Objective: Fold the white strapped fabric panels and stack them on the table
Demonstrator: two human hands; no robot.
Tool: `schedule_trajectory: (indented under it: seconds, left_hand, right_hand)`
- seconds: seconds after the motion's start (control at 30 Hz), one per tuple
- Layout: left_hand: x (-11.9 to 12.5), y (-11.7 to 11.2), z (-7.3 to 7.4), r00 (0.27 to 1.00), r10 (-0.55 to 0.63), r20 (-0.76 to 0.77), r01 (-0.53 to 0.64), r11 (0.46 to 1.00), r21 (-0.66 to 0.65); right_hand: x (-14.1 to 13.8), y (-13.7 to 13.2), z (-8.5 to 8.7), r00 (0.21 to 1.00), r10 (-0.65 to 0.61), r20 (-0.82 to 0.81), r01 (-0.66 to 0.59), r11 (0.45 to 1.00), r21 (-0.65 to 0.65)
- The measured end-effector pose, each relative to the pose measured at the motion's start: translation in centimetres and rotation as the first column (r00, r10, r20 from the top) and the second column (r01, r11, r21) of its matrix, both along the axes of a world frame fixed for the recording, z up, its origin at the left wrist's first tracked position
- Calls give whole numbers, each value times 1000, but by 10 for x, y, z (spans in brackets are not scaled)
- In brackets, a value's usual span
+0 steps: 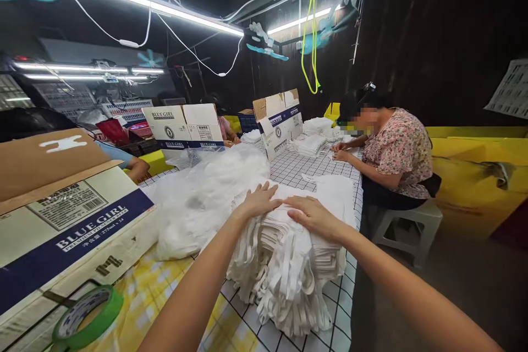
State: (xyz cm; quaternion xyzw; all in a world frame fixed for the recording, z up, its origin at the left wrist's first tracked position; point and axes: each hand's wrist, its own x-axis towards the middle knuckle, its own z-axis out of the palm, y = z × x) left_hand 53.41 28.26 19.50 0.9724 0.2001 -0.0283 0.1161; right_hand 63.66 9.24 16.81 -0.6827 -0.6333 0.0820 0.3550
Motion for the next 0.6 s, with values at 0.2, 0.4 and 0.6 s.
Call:
schedule_trajectory:
  seconds: [0.2, 0.4, 0.6]
  left_hand:
    - [14, 3, -19, 999, 30, 13, -32, 993, 116]
    - [12, -8, -1, 996, 52, 71, -63, 986, 157]
    - [6, -29, -24, 970, 122, 211, -179, 943, 279]
  right_hand:
    - [15, 7, -17, 999, -43, -28, 43, 999, -30]
    - [14, -1, 6, 998, -17, -62, 21, 998, 61]
    - [17, -2, -4, 989, -119, 84, 122, 992, -36]
